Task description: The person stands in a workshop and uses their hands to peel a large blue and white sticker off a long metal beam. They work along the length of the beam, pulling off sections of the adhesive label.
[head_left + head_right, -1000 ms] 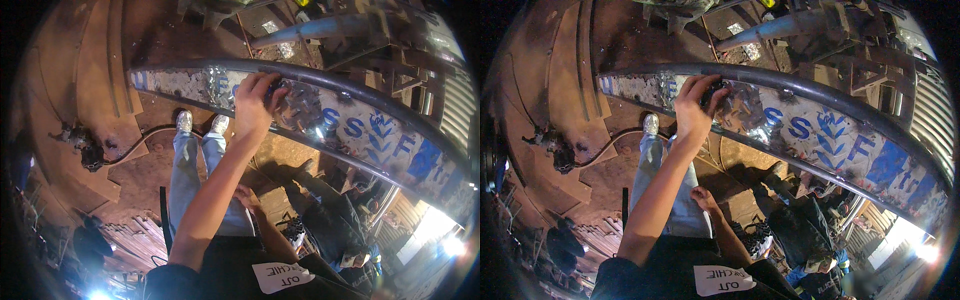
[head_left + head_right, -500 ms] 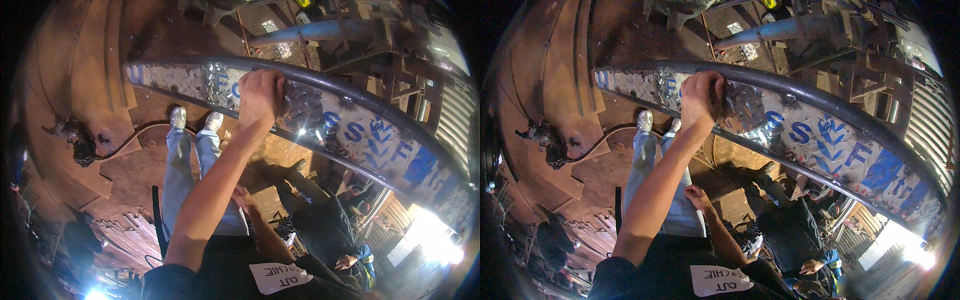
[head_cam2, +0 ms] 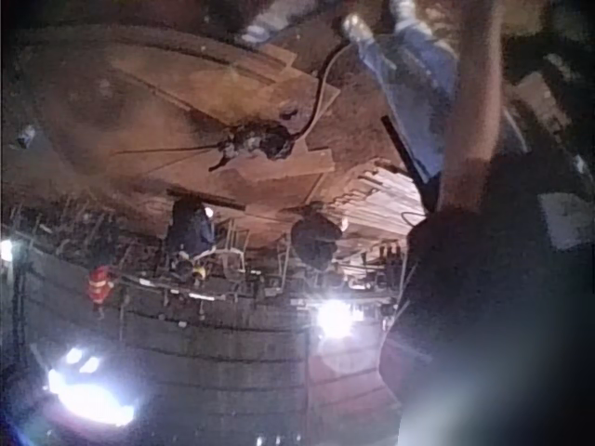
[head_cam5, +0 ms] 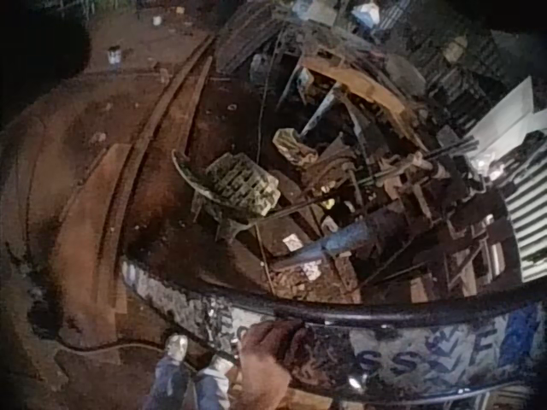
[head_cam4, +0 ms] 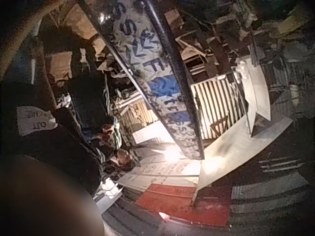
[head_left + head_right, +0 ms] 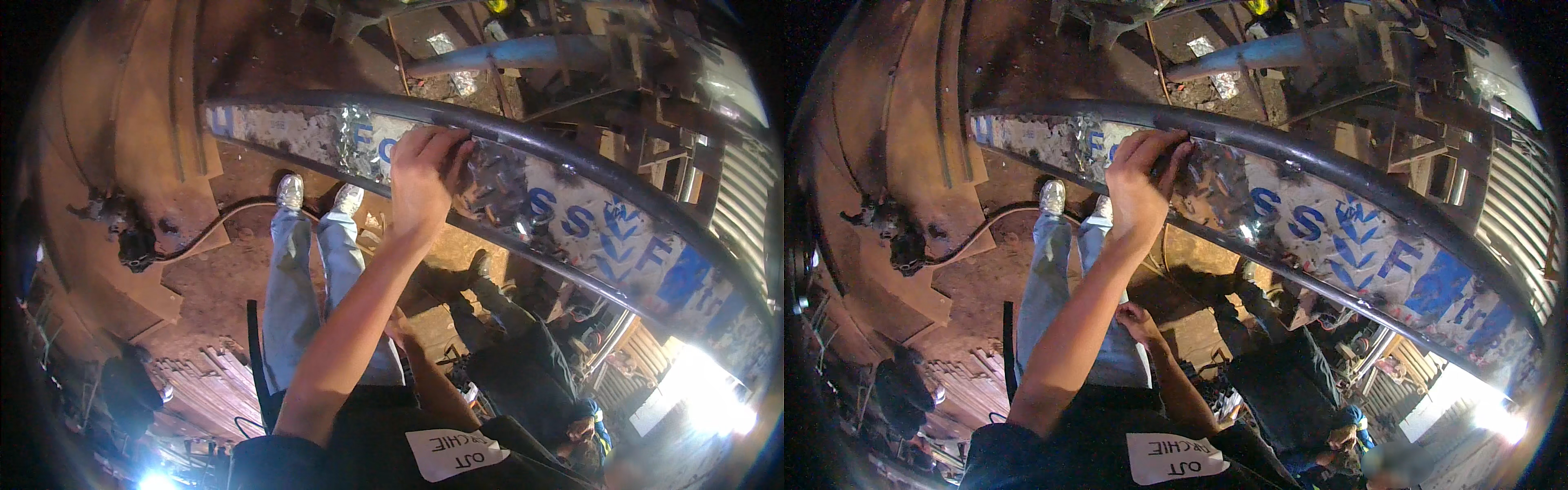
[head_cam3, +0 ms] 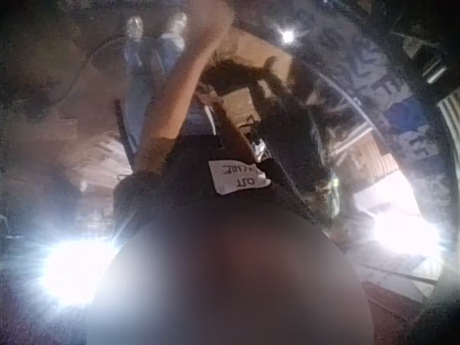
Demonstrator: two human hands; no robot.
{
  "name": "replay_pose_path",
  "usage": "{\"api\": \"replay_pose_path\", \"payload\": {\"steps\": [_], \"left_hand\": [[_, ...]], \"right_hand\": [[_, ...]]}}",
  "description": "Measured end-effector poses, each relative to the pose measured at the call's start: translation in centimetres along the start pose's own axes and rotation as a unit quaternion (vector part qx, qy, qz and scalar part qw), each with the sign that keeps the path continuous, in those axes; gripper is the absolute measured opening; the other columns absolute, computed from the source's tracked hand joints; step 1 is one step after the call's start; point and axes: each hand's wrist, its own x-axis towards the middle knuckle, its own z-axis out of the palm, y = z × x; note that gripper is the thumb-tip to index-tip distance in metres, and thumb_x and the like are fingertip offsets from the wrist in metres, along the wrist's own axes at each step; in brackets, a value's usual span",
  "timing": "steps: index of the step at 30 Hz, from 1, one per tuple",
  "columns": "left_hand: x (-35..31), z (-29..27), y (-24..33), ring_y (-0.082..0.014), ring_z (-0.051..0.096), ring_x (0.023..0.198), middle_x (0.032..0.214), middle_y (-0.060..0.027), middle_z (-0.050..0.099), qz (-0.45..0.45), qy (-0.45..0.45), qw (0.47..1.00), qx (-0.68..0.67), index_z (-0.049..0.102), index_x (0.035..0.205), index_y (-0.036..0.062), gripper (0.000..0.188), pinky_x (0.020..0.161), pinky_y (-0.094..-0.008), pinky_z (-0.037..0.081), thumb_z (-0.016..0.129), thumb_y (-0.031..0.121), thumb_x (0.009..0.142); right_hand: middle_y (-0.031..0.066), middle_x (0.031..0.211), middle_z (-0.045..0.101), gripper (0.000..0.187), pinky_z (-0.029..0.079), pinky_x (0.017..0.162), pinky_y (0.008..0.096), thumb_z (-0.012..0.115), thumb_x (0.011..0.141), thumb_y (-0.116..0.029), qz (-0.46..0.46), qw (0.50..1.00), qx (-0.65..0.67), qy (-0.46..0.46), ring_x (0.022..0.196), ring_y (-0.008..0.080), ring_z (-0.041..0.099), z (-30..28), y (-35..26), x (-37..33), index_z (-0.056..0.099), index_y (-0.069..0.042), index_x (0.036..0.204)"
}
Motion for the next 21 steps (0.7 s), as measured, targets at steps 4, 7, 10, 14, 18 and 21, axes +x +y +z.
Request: {"api": "replay_pose_path", "payload": {"steps": [4,7,10,14,18,21], "left_hand": [[0.6,0.0,-1.0,-0.0295,0.060,0.081,0.082,-0.0101,0.063,0.053,-0.003,0.998,0.019,0.067,0.086,0.0065,0.011,0.075,-0.0388,0.044,0.070,0.009,0.075],[0.8,0.0,-1.2,-0.0295,0.058,0.080,0.080,-0.0089,0.062,0.070,-0.020,0.996,0.046,0.064,0.084,0.0072,0.010,0.077,-0.0407,0.042,0.069,0.010,0.075],[0.8,0.3,-1.0,-0.0302,0.058,0.079,0.078,-0.0089,0.061,0.071,-0.027,0.995,0.072,0.061,0.083,0.0068,0.009,0.076,-0.0418,0.041,0.066,0.007,0.076],[0.4,0.8,-0.7,-0.0313,0.057,0.078,0.079,-0.0098,0.061,0.026,-0.020,0.996,0.084,0.060,0.083,0.0071,0.008,0.076,-0.0418,0.040,0.062,0.004,0.077],[-0.1,0.4,-0.9,-0.0329,0.058,0.078,0.080,-0.0116,0.060,-0.028,-0.011,0.999,0.033,0.058,0.083,0.0051,0.005,0.076,-0.0425,0.041,0.059,0.002,0.080],[-0.3,-0.4,-1.2,-0.0336,0.058,0.080,0.082,-0.0134,0.060,-0.091,-0.031,0.994,-0.041,0.058,0.086,0.0032,0.005,0.076,-0.0420,0.042,0.058,0.000,0.081]], "right_hand": [[0.0028,0.085,0.064,0.018,0.047,0.073,0.0253,0.064,0.086,-0.017,-0.009,1.000,0.004,-0.020,0.078,0.0102,0.058,0.0,0.0,0.4,0.062,-0.004,0.099],[0.0025,0.086,0.064,0.017,0.047,0.074,0.0254,0.064,0.086,-0.016,-0.017,0.998,0.049,-0.032,0.080,0.0104,0.058,0.1,0.3,0.6,0.062,-0.005,0.098],[0.0022,0.087,0.063,0.016,0.047,0.074,0.0256,0.063,0.086,-0.014,-0.027,0.999,0.031,-0.030,0.079,0.0107,0.058,0.0,1.1,0.8,0.062,-0.004,0.097],[0.0015,0.087,0.062,0.015,0.046,0.073,0.0256,0.063,0.086,-0.013,-0.042,0.999,0.003,-0.025,0.079,0.0103,0.057,0.1,2.9,1.4,0.062,-0.002,0.095],[0.0011,0.085,0.062,0.014,0.046,0.073,0.0253,0.064,0.085,-0.013,-0.050,0.997,-0.002,-0.052,0.080,0.0096,0.056,0.7,3.3,2.3,0.062,-0.003,0.095],[0.0011,0.085,0.062,0.013,0.046,0.073,0.0255,0.063,0.086,-0.013,-0.014,0.999,0.001,-0.046,0.080,0.0095,0.056,0.6,2.0,1.6,0.062,-0.004,0.095]]}}
